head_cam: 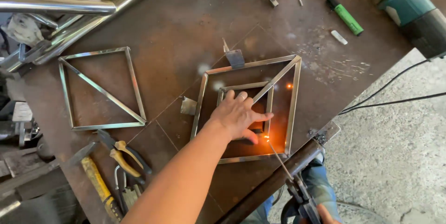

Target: The person positions steel bars into a diamond-pattern frame on a workbench, tack welds the joints with a welding torch, and grinds the welds with an angle grinder. They repeatedly align loose bars against the frame, weld the joints, and reposition pieces as the assembly takes shape.

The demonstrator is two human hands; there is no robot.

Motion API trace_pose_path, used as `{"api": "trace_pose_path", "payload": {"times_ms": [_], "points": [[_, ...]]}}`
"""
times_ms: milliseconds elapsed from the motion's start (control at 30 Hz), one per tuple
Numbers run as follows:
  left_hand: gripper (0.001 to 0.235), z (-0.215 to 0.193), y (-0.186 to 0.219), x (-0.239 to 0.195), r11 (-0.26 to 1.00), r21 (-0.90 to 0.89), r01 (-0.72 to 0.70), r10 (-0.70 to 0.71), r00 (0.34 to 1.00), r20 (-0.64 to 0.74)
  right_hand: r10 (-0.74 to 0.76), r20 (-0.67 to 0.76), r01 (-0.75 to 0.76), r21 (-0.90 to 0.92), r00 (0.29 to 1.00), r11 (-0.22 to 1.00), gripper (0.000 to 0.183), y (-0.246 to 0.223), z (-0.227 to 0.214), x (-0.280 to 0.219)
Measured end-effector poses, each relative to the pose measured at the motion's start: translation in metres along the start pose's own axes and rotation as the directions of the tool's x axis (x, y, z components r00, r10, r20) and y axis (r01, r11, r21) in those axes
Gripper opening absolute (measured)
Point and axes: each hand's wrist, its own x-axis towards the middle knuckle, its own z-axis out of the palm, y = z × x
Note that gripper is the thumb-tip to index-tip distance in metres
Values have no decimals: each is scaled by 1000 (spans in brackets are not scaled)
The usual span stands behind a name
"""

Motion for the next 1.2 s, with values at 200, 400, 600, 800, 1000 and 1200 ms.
{"api": "trace_pose_path", "payload": {"times_ms": [200, 400, 600, 800, 1000, 1200], "points": [[82, -21, 1, 4, 999, -35, -17, 20, 996, 83, -88, 296, 81, 38, 951, 996, 30, -74, -21, 73], [88, -21, -3, 9, 998, -33, -57, 60, 993, 106, -148, 324, 134, 64, 935, 989, 35, -368, -209, 125], [92, -14, -3, 12, 998, -18, -62, 63, 993, 97, 32, 372, -73, 98, 928, 993, 42, -389, -197, 137], [91, -21, -2, 12, 998, -31, -56, 59, 987, 147, 79, 378, -115, 74, 922, 991, 38, -393, -194, 140], [91, -21, -2, 13, 998, -26, -55, 58, 984, 167, 41, 340, -87, 121, 939, 989, 32, -422, -212, 151], [91, -23, -2, 12, 998, -31, -54, 59, 984, 166, 44, 363, -76, 73, 931, 994, 32, -426, -214, 153]]}}
